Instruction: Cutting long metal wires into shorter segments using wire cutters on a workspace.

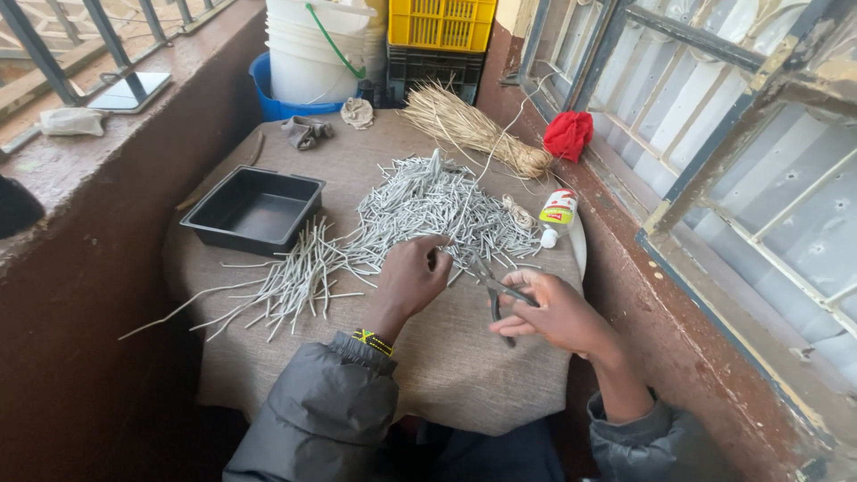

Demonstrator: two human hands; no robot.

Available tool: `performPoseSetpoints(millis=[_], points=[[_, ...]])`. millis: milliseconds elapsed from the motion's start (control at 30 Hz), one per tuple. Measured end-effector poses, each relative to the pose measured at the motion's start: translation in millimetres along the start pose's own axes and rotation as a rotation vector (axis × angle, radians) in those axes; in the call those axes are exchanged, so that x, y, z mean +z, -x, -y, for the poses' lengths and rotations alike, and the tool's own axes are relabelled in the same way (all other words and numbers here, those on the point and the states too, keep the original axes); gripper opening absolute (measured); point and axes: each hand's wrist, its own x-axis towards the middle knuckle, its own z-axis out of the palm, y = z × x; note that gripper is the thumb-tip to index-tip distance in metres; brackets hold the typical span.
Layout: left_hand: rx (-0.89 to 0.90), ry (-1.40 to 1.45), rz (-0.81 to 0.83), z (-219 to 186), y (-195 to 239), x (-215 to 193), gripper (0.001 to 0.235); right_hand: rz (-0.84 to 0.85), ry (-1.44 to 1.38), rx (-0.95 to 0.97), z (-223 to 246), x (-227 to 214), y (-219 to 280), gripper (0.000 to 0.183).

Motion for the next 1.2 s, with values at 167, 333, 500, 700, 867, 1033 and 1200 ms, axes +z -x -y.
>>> performPoseSetpoints(millis=[167, 333, 500, 700, 867, 1033, 1200], points=[[0.069, 0.092, -0.051, -3, 1, -9, 0.039, 0.056, 0.081, -0.006, 22, -5, 17, 0.044], [0.146, 0.145, -0.056, -10, 6, -16, 0.039, -0.014, 0.135, 0.026, 22, -14, 15, 0.041], [0.129, 0.173, -0.056, -6, 4, -11, 0.029, 0.019, 0.204, 0.022, 30, -13, 16, 0.043], [0.197, -0.020, 0.042, -5, 5, -9, 0.019, 0.081, 0.289, -0.011, 30, -7, -2, 0.042], [0.241, -0.136, 0.025, -3, 5, -7, 0.018, 0.120, 0.316, -0.065, 16, -9, -24, 0.043], [0.257, -0.095, 0.044, -9, 5, -13, 0.017, 0.109, 0.426, -0.178, -1, -6, -53, 0.037], [0.196, -0.229, -0.018, -5, 4, -20, 0.014, 0.217, -0.086, -0.113, -12, 13, -56, 0.028]])
